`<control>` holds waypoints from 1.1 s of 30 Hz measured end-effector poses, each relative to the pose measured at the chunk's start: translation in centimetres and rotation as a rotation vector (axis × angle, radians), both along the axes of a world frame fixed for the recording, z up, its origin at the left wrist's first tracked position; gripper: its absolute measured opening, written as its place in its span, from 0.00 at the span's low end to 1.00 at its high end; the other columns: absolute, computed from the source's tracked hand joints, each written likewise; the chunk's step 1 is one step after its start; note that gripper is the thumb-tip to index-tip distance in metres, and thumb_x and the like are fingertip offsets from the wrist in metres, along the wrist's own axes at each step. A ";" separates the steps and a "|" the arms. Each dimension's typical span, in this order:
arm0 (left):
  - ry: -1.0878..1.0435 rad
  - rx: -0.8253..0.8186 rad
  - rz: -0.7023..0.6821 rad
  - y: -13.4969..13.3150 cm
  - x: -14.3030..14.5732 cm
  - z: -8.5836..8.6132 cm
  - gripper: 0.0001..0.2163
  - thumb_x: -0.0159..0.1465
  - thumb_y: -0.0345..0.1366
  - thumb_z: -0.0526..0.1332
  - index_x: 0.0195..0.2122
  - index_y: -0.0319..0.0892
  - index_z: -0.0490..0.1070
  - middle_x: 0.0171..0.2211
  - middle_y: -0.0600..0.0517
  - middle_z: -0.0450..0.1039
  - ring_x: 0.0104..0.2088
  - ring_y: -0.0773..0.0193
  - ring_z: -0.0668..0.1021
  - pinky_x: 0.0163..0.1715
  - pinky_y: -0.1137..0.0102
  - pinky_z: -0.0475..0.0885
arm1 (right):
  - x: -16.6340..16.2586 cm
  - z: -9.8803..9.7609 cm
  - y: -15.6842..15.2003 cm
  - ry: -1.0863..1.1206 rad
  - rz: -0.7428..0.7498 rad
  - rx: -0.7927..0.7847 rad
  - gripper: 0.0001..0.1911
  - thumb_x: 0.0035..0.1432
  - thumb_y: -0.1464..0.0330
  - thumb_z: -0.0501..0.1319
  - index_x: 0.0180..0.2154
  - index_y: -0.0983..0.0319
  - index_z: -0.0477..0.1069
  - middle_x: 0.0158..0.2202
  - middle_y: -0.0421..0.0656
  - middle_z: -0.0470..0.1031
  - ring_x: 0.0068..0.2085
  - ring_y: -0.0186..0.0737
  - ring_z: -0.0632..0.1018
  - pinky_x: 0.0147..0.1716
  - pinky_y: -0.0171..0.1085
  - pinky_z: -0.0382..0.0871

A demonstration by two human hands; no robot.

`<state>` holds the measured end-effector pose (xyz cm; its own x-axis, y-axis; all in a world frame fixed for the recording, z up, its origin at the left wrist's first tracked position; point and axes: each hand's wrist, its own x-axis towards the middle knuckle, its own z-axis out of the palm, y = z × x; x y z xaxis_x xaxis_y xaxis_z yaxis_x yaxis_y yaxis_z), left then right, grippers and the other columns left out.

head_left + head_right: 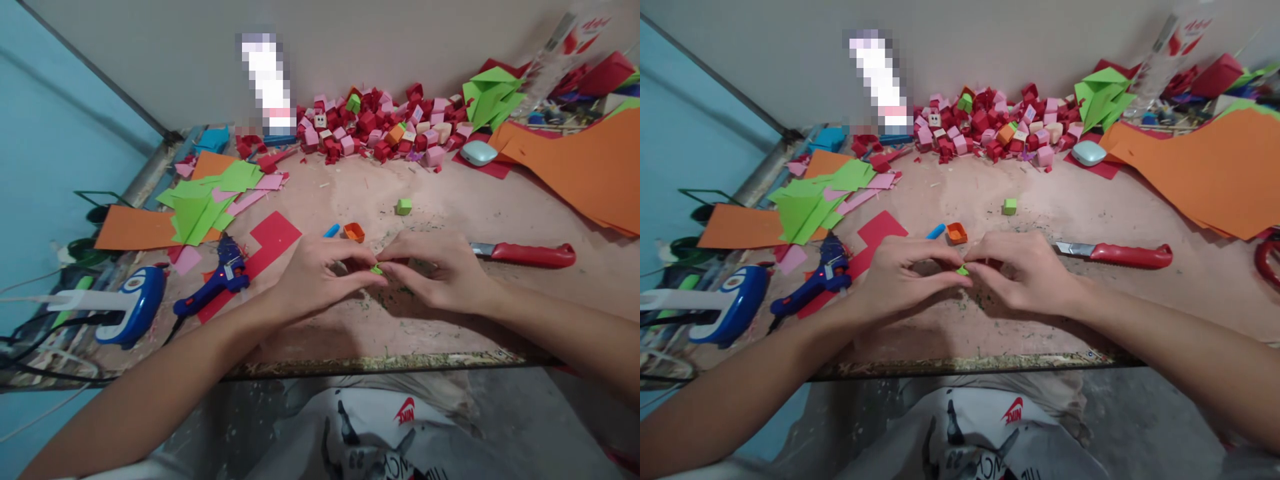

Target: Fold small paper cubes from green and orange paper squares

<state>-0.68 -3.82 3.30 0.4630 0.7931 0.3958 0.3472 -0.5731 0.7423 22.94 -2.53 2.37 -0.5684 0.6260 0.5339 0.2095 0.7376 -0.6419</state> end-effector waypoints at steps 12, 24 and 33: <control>0.029 0.052 -0.019 0.1 -0.2 -0.1 0.06 0.65 0.37 0.76 0.35 0.42 0.84 0.29 0.54 0.84 0.27 0.70 0.80 0.32 0.75 0.73 | 0.1 0.1 0.1 -0.012 0.011 -0.060 0.07 0.70 0.72 0.64 0.43 0.59 0.82 0.37 0.44 0.87 0.35 0.39 0.84 0.37 0.38 0.77; 0.068 0.132 -0.007 0.1 -0.2 0.0 0.08 0.66 0.39 0.75 0.34 0.42 0.82 0.28 0.55 0.83 0.26 0.70 0.79 0.31 0.75 0.72 | 0.0 0.3 -0.1 0.010 0.048 -0.106 0.08 0.68 0.74 0.64 0.43 0.60 0.83 0.37 0.43 0.87 0.35 0.37 0.83 0.36 0.36 0.76; 0.051 0.109 0.000 0.2 -0.4 -0.4 0.08 0.66 0.39 0.75 0.34 0.42 0.83 0.28 0.55 0.83 0.26 0.71 0.78 0.30 0.76 0.71 | 0.3 0.0 0.5 0.007 0.064 -0.171 0.06 0.68 0.73 0.67 0.43 0.61 0.83 0.37 0.43 0.87 0.34 0.36 0.83 0.35 0.35 0.76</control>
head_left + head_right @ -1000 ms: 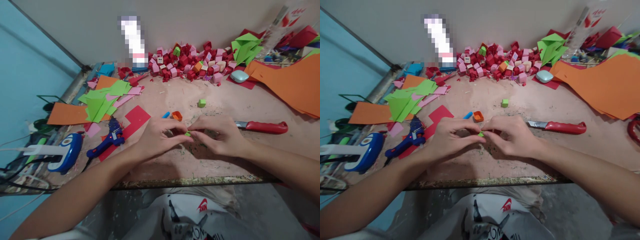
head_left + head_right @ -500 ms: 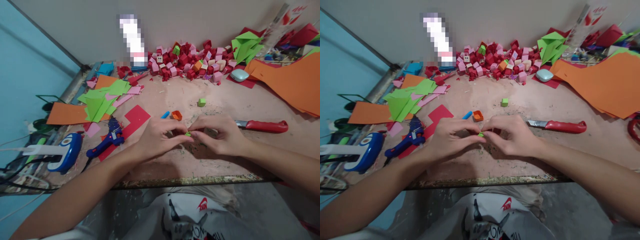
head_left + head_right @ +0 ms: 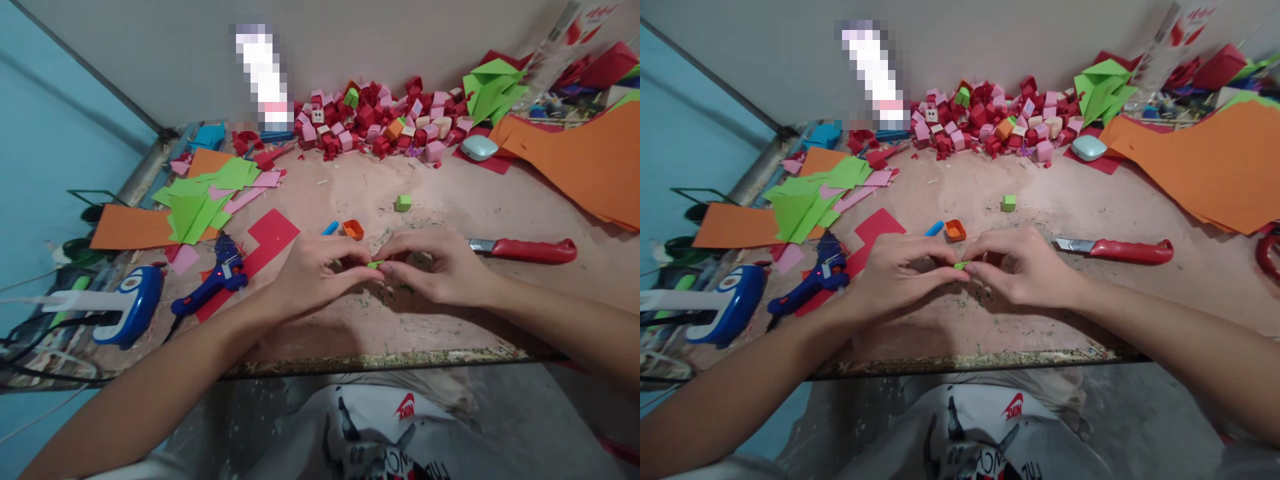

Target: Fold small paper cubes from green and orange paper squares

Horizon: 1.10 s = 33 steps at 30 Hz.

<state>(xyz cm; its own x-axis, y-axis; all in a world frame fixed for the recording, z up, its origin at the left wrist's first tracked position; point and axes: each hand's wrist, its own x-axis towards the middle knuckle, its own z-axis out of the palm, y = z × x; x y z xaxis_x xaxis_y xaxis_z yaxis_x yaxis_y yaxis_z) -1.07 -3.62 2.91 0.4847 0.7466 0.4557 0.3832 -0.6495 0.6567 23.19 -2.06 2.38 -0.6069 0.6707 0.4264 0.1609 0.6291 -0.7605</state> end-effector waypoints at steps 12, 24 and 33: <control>-0.129 -0.219 0.029 0.2 0.3 -0.1 0.07 0.64 0.40 0.76 0.35 0.43 0.84 0.32 0.52 0.85 0.31 0.66 0.82 0.33 0.74 0.75 | -0.1 0.0 -0.4 -0.007 -0.020 0.082 0.06 0.69 0.74 0.65 0.43 0.60 0.82 0.37 0.43 0.86 0.35 0.38 0.83 0.37 0.37 0.75; -0.243 -0.343 0.074 0.3 0.3 -0.5 0.08 0.60 0.43 0.79 0.34 0.45 0.87 0.32 0.51 0.86 0.29 0.63 0.83 0.30 0.71 0.79 | 0.0 0.3 -0.4 -0.006 -0.041 0.071 0.05 0.68 0.73 0.66 0.41 0.60 0.81 0.34 0.41 0.82 0.32 0.37 0.79 0.35 0.37 0.72; -0.291 -0.314 0.027 0.1 0.6 -0.3 0.04 0.61 0.35 0.78 0.38 0.48 0.89 0.35 0.51 0.88 0.32 0.62 0.86 0.34 0.71 0.82 | 0.2 0.1 0.0 0.024 0.015 0.024 0.05 0.70 0.73 0.65 0.41 0.60 0.80 0.37 0.42 0.84 0.35 0.36 0.80 0.37 0.37 0.72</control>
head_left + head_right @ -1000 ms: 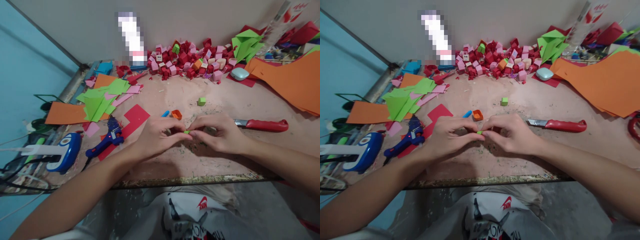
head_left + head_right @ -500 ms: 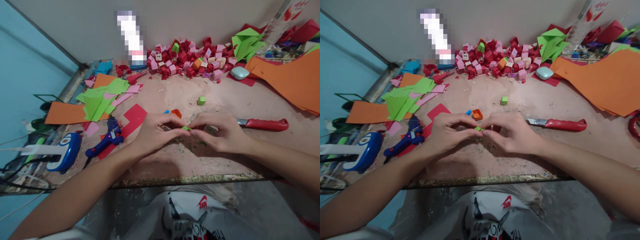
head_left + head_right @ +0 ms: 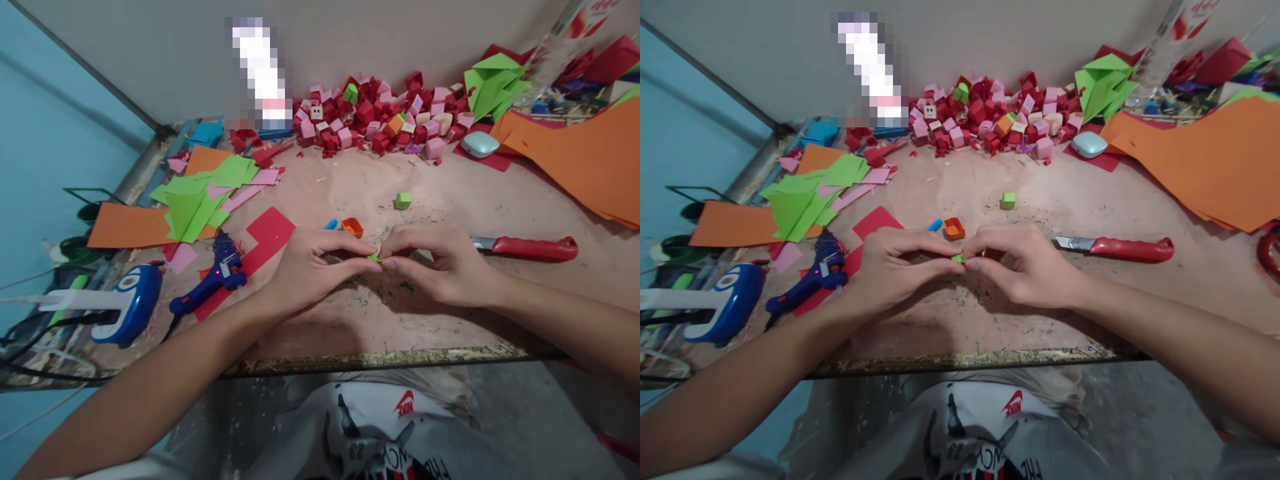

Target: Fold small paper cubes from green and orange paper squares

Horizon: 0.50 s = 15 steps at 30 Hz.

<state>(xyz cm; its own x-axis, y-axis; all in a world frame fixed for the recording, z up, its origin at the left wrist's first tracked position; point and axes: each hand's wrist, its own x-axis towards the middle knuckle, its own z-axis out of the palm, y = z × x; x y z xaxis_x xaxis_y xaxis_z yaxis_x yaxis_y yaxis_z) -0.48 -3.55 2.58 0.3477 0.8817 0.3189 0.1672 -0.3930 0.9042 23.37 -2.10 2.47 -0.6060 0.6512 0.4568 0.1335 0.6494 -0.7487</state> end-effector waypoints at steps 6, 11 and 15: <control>0.025 0.053 0.029 0.1 0.0 -0.3 0.05 0.63 0.35 0.77 0.41 0.46 0.89 0.39 0.48 0.89 0.37 0.60 0.88 0.39 0.70 0.84 | -0.1 0.0 0.1 0.002 -0.049 -0.086 0.04 0.70 0.71 0.66 0.40 0.61 0.80 0.35 0.40 0.83 0.33 0.35 0.79 0.35 0.35 0.72; 0.029 0.076 0.039 -0.2 0.1 -0.3 0.05 0.63 0.33 0.77 0.40 0.46 0.89 0.38 0.50 0.89 0.37 0.62 0.88 0.39 0.71 0.84 | 0.0 -0.1 0.3 0.020 -0.006 -0.141 0.05 0.71 0.70 0.66 0.40 0.61 0.81 0.34 0.40 0.83 0.33 0.34 0.79 0.35 0.34 0.71; -0.048 -0.044 0.072 -0.3 0.4 -0.4 0.08 0.61 0.34 0.78 0.42 0.45 0.88 0.39 0.50 0.88 0.37 0.62 0.88 0.39 0.72 0.84 | 0.1 0.0 0.5 0.031 0.004 -0.154 0.05 0.71 0.71 0.65 0.40 0.60 0.81 0.35 0.40 0.83 0.33 0.35 0.79 0.35 0.35 0.72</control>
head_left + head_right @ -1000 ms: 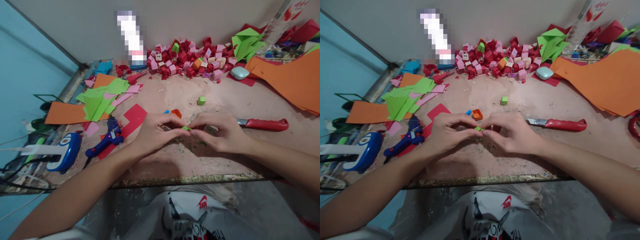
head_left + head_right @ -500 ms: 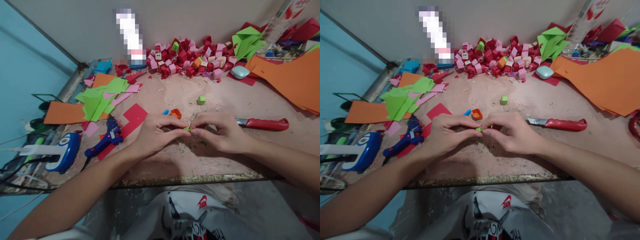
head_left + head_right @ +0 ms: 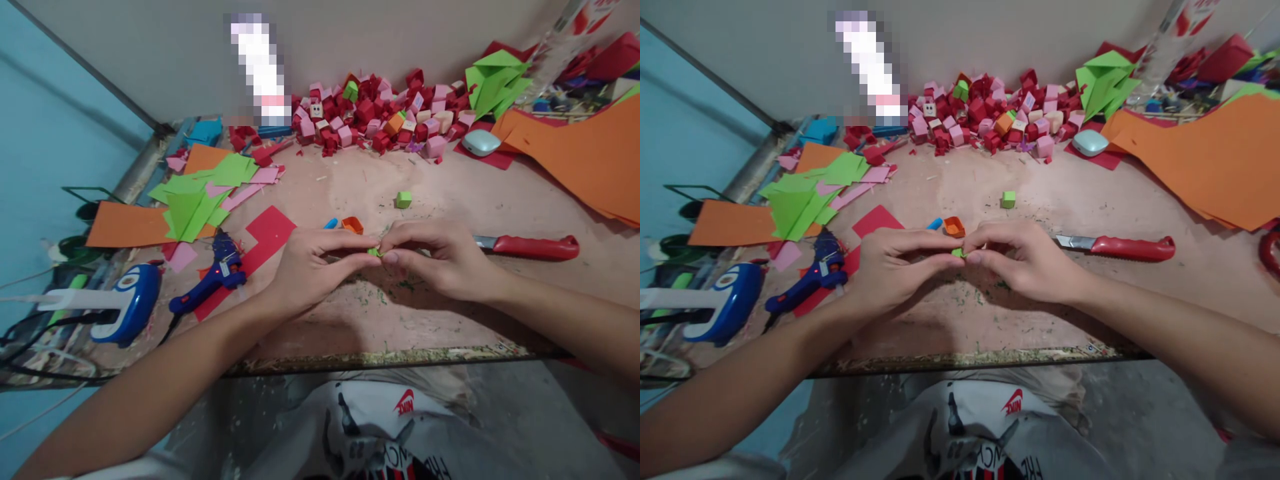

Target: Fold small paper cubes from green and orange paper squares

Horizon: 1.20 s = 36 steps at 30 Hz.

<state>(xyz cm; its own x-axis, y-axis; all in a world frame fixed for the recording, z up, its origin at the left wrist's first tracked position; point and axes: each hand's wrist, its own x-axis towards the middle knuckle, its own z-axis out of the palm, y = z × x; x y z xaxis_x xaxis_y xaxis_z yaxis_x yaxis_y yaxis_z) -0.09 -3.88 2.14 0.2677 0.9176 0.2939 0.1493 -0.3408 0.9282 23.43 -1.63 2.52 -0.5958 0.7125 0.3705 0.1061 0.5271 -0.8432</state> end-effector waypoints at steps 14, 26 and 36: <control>-0.065 -0.141 0.054 -0.1 0.0 -0.2 0.10 0.58 0.42 0.80 0.35 0.44 0.87 0.33 0.49 0.87 0.32 0.62 0.86 0.36 0.68 0.85 | -0.4 0.0 -0.5 -0.018 -0.083 -0.008 0.04 0.69 0.67 0.68 0.39 0.58 0.82 0.35 0.41 0.85 0.34 0.38 0.81 0.36 0.38 0.75; -0.114 -0.166 0.055 -0.2 0.3 0.0 0.14 0.56 0.45 0.81 0.36 0.41 0.87 0.33 0.48 0.87 0.32 0.61 0.87 0.36 0.67 0.86 | -0.9 -0.6 -0.8 0.054 -0.131 -0.099 0.07 0.68 0.66 0.70 0.36 0.60 0.83 0.32 0.41 0.82 0.29 0.35 0.78 0.31 0.35 0.72; -0.145 -0.167 0.018 -0.2 0.3 -0.3 0.10 0.57 0.42 0.81 0.37 0.45 0.88 0.36 0.49 0.87 0.34 0.60 0.87 0.40 0.64 0.87 | -1.0 -0.8 -1.0 0.083 -0.177 -0.074 0.05 0.67 0.66 0.70 0.36 0.58 0.81 0.34 0.41 0.83 0.32 0.37 0.80 0.33 0.37 0.76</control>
<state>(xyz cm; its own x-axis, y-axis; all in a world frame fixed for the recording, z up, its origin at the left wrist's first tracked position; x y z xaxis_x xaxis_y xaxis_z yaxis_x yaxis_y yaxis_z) 0.23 -4.09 1.82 0.2168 0.9610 0.1714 0.0152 -0.1789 0.9837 22.47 -2.66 1.74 -0.4282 0.8306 0.3559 0.1202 0.4427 -0.8886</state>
